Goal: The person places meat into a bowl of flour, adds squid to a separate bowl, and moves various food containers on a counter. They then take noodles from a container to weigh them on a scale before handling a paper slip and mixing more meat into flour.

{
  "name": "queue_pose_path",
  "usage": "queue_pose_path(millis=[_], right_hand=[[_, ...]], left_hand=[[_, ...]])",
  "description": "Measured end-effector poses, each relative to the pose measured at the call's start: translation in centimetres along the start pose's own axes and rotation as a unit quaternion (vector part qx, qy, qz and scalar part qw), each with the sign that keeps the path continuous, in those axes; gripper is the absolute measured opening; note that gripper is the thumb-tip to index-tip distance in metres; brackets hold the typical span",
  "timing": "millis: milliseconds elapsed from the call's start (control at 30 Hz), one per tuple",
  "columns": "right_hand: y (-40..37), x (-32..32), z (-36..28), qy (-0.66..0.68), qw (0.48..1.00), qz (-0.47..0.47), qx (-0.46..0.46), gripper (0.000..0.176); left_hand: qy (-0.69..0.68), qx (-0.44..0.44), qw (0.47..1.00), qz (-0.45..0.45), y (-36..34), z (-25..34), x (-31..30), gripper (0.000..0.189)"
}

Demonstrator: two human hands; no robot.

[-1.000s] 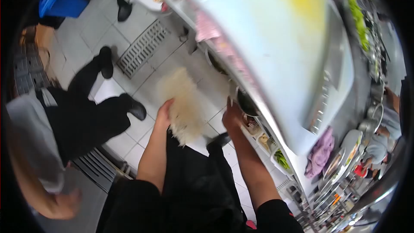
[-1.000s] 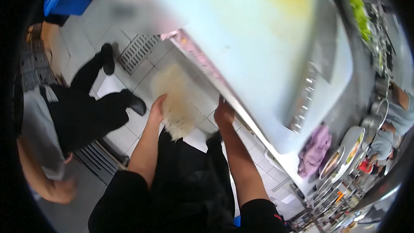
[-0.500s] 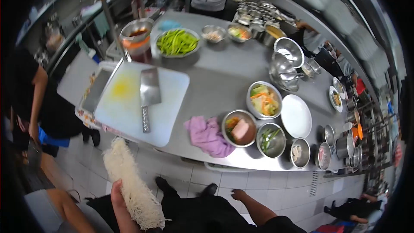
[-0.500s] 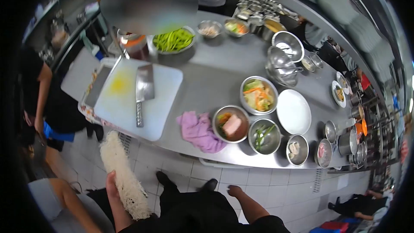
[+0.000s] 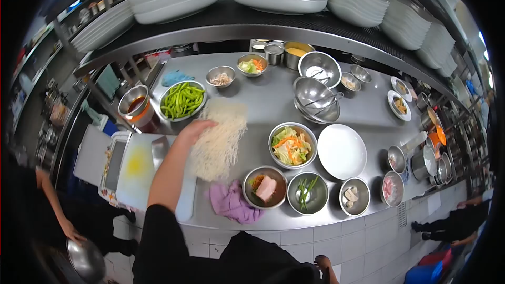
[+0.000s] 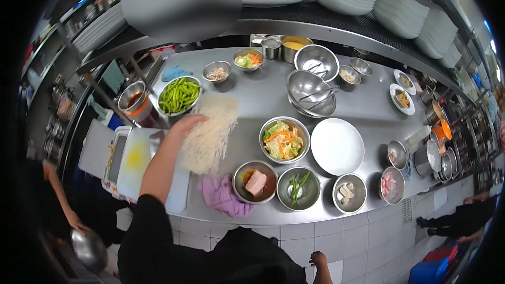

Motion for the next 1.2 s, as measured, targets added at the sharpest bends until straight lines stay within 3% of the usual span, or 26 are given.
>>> queue_pose_path(millis=[100,167,300,367,500,567,633,700,767,833,967,1033,1100,1133,1167,1200], right_hand=[[-6.2,1.5,-4.2,0.033,0.995,0.056,-0.081,0.035],[-9.8,2.7,-7.9,0.057,0.994,0.086,-0.047,0.035],[-10.0,5.3,-7.1,0.143,0.982,0.123,-0.002,0.036],[-9.9,6.5,-6.3,0.255,0.955,0.152,-0.011,0.036],[-8.8,7.1,-5.1,0.248,0.96,0.13,-0.004,0.04],[-9.2,6.9,-5.5,0.243,0.961,0.134,0.01,0.039],[-9.5,6.6,-5.8,0.234,0.963,0.133,0.026,0.038],[-9.5,6.3,-5.1,0.251,0.957,0.141,0.031,0.037],[-9.4,6.1,-4.4,0.247,0.957,0.145,0.038,0.036],[-9.5,5.9,-3.9,0.227,0.962,0.144,0.048,0.036],[-9.9,5.3,-3.7,0.193,0.97,0.142,0.046,0.037],[-9.9,4.9,-3.3,0.169,0.974,0.149,0.021,0.037],[-10.0,4.5,-3.1,0.168,0.974,0.149,0.014,0.037],[-10.0,4.1,-3.0,0.173,0.973,0.15,0.013,0.037],[-10.1,3.9,-2.7,0.179,0.972,0.152,0.01,0.037],[-9.8,3.7,-2.0,0.186,0.971,0.151,0.011,0.036]], left_hand=[[0.068,-0.035,0.997,0.016,9.5,3.4,-0.3,0.03],[0.092,-0.035,0.995,0.006,11.9,5.7,1.5,0.03],[0.201,-0.075,0.975,0.061,20.4,7.1,-0.6,0.033],[0.241,-0.057,0.965,0.09,21.7,8.1,-0.4,0.036],[0.334,-0.019,0.932,0.137,25.7,11.2,-1.8,0.048],[0.506,-0.04,0.828,0.238,25.0,13.1,-1.6,0.048],[0.505,-0.023,0.828,0.243,24.6,13.9,-1.7,0.057],[0.53,0.068,0.796,0.283,25.2,14.5,-2.1,0.066],[0.536,0.031,0.798,0.272,25.6,14.8,-2.1,0.068],[0.511,0.078,0.796,0.315,26.0,14.7,-2.6,0.067],[0.639,0.11,0.64,0.413,21.4,16.3,1.0,0.062],[0.663,0.102,0.616,0.413,20.3,17.5,1.8,0.056],[0.734,0.339,0.435,0.396,19.5,17.8,1.9,0.045],[0.74,0.335,0.433,0.39,18.8,17.4,2.4,0.045],[0.623,0.305,0.64,0.332,15.0,17.8,5.5,0.039],[0.464,0.257,0.807,0.257,11.7,17.8,8.7,0.033]])
Point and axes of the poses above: each hand's wrist, its own y-axis towards the middle knuckle, its own x-axis out of the palm, z = x × y, the point moved 3 cm from there along y, towards the middle knuckle, and after that the axes turned 11 degrees about -x, right-handed, at the moved point
